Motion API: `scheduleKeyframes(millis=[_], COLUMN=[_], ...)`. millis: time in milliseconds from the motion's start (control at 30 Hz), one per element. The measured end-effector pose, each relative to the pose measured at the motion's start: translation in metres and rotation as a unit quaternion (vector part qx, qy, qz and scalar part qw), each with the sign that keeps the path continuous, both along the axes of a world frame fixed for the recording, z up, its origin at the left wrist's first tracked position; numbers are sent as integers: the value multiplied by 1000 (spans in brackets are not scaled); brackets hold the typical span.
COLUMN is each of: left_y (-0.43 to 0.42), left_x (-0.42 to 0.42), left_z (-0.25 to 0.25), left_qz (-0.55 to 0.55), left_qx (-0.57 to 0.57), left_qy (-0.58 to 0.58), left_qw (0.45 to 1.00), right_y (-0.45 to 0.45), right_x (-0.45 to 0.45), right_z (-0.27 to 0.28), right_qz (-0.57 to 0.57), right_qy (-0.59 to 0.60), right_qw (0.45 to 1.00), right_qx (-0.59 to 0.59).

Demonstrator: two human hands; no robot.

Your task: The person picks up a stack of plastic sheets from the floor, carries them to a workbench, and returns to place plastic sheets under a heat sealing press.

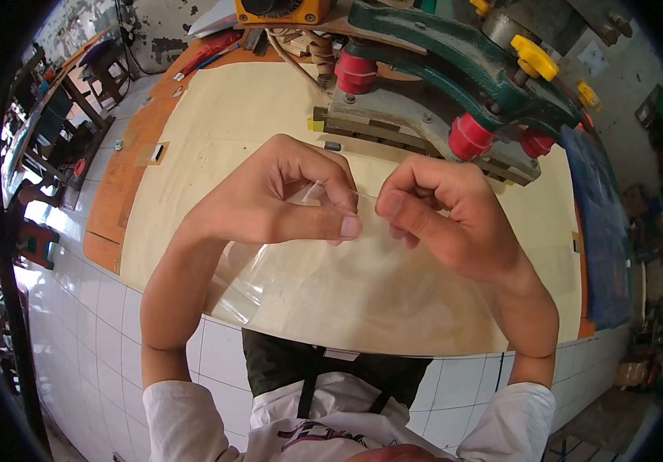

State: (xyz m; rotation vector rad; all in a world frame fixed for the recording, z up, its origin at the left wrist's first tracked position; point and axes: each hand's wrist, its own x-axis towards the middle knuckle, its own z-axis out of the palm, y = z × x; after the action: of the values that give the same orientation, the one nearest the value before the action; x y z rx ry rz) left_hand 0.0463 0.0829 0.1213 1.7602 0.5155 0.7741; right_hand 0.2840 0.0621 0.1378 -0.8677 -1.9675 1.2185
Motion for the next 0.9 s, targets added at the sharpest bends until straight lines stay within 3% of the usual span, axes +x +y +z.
scheduleKeyframes(millis=[300, 500, 567, 800, 900], left_y=[2, 2, 3, 3, 3], left_x=[-1, -3, -3, -6, -6], left_z=[-3, -1, -1, 0, -1], left_qz=[13, 28, 25, 22, 26], left_qx=[26, 6, 5, 16, 3], left_qy=[-28, -42, -47, -52, -66], left_qw=[999, 999, 999, 998, 998], right_y=[0, 1, 1, 0, -2], right_x=[4, 11, 10, 10, 10], right_z=[9, 15, 12, 17, 16], right_qz=[-16, 31, 22, 8, 14], right_qy=[1, -86, -34, -34, -58], right_qw=[999, 993, 998, 999, 996], right_qx=[-45, 70, 43, -15, 64])
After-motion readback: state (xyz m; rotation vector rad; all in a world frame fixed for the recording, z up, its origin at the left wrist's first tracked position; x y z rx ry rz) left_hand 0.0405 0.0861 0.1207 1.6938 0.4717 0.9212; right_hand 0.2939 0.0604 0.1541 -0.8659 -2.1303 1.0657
